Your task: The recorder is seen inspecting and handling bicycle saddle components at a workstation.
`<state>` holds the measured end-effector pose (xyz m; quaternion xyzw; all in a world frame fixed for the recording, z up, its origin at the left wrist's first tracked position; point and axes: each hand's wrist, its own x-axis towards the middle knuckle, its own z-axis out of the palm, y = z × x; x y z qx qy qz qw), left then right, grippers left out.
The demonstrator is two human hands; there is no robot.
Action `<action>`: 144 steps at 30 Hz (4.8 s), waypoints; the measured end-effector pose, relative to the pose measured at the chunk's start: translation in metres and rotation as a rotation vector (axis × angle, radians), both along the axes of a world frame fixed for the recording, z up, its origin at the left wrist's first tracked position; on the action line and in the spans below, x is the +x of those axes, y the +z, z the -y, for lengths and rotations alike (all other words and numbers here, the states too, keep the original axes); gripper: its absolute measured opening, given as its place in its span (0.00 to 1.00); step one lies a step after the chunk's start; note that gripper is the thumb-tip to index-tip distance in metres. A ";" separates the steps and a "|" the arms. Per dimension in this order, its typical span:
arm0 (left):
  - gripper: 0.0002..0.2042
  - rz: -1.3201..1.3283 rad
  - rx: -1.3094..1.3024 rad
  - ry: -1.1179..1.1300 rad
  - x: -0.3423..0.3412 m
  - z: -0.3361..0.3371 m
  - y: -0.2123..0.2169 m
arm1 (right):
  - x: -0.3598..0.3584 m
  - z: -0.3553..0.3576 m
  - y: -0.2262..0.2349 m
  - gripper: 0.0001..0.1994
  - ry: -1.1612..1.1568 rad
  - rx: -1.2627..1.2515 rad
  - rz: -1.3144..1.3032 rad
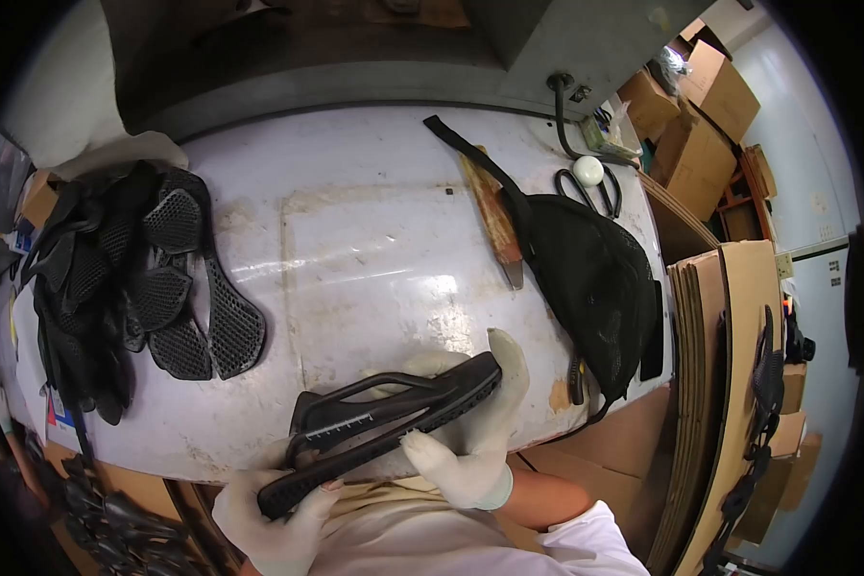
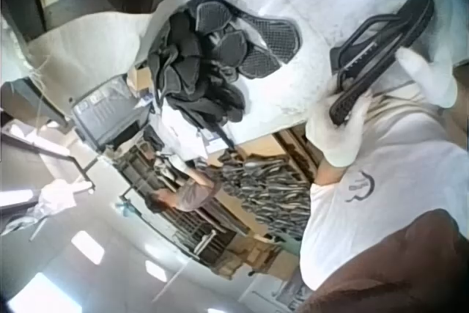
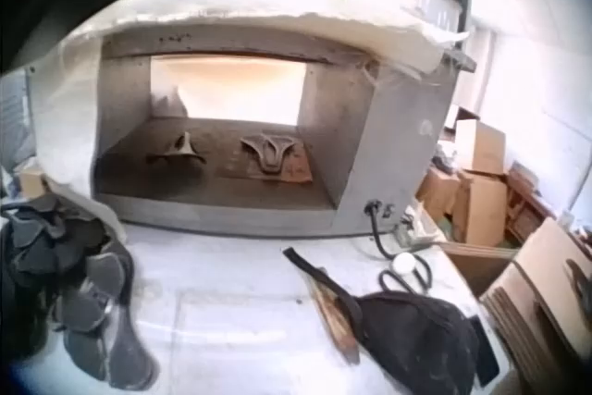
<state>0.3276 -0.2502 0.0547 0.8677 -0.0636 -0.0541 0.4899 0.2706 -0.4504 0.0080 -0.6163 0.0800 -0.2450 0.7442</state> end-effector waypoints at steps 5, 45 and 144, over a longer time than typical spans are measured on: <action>0.25 0.022 -0.060 -0.014 -0.007 -0.006 -0.011 | 0.002 0.002 0.001 0.50 -0.012 -0.035 0.071; 0.30 0.154 0.002 -0.360 0.016 -0.021 -0.009 | -0.013 0.062 0.060 0.31 0.217 -1.017 -0.275; 0.20 -0.728 -0.390 -0.967 0.043 -0.023 -0.011 | -0.003 0.055 0.046 0.15 0.669 -0.557 0.111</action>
